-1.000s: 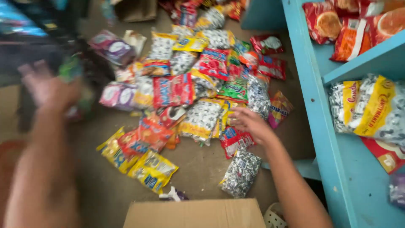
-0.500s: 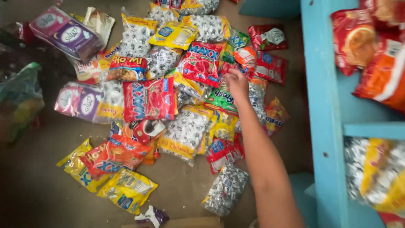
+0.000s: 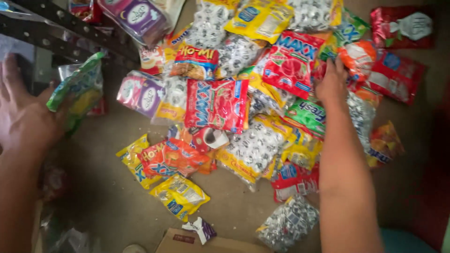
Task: The person is seen picking up snacks from a pile on the floor and placing them into a cardboard box.
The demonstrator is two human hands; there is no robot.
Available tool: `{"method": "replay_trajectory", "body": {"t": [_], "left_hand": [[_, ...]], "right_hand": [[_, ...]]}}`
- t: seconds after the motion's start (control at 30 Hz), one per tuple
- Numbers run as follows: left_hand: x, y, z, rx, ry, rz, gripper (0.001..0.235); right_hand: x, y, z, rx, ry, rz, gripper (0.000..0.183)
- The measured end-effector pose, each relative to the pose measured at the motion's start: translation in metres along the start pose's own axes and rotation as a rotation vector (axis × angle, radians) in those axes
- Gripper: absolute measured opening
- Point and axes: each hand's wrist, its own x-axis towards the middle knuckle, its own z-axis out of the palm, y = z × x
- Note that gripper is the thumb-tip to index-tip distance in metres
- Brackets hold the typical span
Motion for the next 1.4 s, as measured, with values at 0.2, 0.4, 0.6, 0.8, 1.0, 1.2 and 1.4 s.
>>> {"method": "replay_trajectory", "body": {"t": [0.2, 0.4, 0.6, 0.8, 1.0, 1.2, 1.4], "left_hand": [[0.007, 0.009, -0.011, 0.211, -0.009, 0.039, 0.039], [0.014, 0.026, -0.028, 0.153, 0.010, 0.044, 0.028], [0.021, 0.040, -0.037, 0.075, -0.058, -0.035, 0.031], [0.017, 0.027, -0.027, 0.089, -0.118, -0.033, 0.036], [-0.011, -0.026, 0.033, 0.112, -0.141, -0.270, 0.066], [-0.019, -0.067, 0.059, 0.049, -0.068, 0.007, 0.033], [0.009, 0.036, -0.028, 0.174, 0.213, 0.098, 0.022]], "right_hand": [[0.032, 0.032, 0.023, -0.366, -0.217, 0.002, 0.037], [0.036, 0.017, 0.025, -0.362, -0.171, 0.004, 0.035], [0.036, 0.060, 0.065, -0.417, 0.088, 0.028, 0.021], [0.013, 0.037, 0.045, -0.283, 0.207, 0.001, 0.025], [0.037, 0.062, 0.054, 0.109, 0.373, 0.172, 0.022], [0.031, 0.067, 0.050, 0.392, 0.292, 0.302, 0.019], [0.037, 0.101, 0.058, -0.391, 0.183, -0.100, 0.009]]}}
